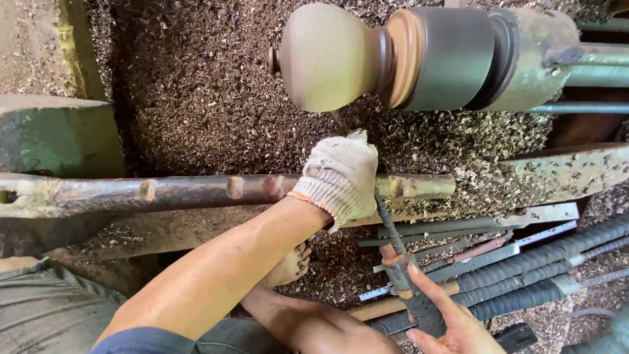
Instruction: The person shapes a spinning wooden bowl blank mounted on a lathe, holding a chisel against the rotating wood with one hand while bracing it on a tool rest. They briefly stop to touch and check the bowl's surface, then resume cutting with the chisel.
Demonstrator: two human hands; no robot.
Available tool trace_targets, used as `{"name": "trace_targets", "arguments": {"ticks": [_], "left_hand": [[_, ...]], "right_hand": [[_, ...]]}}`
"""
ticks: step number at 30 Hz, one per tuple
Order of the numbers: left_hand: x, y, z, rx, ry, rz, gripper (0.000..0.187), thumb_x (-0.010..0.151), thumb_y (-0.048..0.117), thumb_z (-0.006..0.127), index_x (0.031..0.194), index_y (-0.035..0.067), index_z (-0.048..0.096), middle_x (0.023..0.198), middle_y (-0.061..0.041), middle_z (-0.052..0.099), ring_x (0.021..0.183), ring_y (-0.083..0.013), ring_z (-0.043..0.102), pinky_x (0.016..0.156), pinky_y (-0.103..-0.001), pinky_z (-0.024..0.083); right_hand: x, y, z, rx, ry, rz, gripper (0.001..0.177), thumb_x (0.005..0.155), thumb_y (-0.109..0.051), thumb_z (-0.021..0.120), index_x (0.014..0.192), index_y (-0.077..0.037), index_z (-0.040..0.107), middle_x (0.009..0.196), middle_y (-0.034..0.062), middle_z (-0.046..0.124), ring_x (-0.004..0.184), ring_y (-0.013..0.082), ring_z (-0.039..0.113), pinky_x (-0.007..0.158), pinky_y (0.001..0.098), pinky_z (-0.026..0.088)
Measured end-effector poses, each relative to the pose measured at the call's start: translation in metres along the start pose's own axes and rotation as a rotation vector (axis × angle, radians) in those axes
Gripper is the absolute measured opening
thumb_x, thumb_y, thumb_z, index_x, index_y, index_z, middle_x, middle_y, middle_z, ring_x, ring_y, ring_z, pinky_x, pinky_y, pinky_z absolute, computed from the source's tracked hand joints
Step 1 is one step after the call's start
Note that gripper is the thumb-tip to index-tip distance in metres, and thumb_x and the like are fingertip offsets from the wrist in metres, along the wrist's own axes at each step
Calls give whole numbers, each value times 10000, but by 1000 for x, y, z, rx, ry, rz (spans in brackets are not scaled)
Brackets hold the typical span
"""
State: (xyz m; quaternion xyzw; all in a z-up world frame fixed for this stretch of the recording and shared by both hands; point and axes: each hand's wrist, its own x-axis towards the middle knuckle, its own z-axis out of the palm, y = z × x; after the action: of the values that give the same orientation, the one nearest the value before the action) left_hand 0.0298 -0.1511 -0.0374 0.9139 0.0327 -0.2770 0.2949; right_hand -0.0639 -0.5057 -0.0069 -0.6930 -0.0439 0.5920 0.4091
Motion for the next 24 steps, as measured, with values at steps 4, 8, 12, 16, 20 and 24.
{"name": "trace_targets", "arguments": {"ticks": [4,8,12,16,20,24], "left_hand": [[0,0,-3,0,-55,21,320,640,200,793,910,41,728,1043,-208,666,926,-379,703,810,-462,583],[2,-2,1,8,-37,53,349,628,202,795,925,37,717,1050,-208,669,923,-380,703,807,-464,582],[3,-5,3,13,-9,113,328,628,197,791,912,46,728,1030,-205,676,928,-376,702,828,-463,575],[2,-3,-3,16,-22,120,375,610,217,812,922,27,722,1026,-216,656,914,-378,699,815,-462,575],[5,-4,-1,28,-29,120,415,603,210,812,947,4,708,1022,-222,648,906,-374,703,802,-454,579],[6,-6,3,36,-14,159,377,610,187,795,939,21,717,1032,-231,643,910,-382,695,796,-459,576]], "right_hand": [[-1,-17,17,-85,84,31,954,822,-36,791,1637,-157,310,1379,117,611,1180,136,587,973,282,450],[-10,13,27,-130,146,62,919,842,-74,807,1630,-146,338,1379,111,640,1189,133,650,976,282,496],[-3,-15,39,-163,170,76,923,835,-86,814,1627,-145,343,1414,113,635,1190,141,658,968,285,517],[2,-26,47,-220,204,55,938,773,-83,803,1593,-141,350,1484,131,575,1276,165,600,969,311,506],[2,-25,55,-203,219,14,935,785,-92,795,1599,-124,337,1482,163,571,1348,216,564,1016,341,489],[5,-34,63,-156,234,106,931,788,-104,783,1604,-159,338,1488,138,573,1336,208,580,972,331,536]]}}
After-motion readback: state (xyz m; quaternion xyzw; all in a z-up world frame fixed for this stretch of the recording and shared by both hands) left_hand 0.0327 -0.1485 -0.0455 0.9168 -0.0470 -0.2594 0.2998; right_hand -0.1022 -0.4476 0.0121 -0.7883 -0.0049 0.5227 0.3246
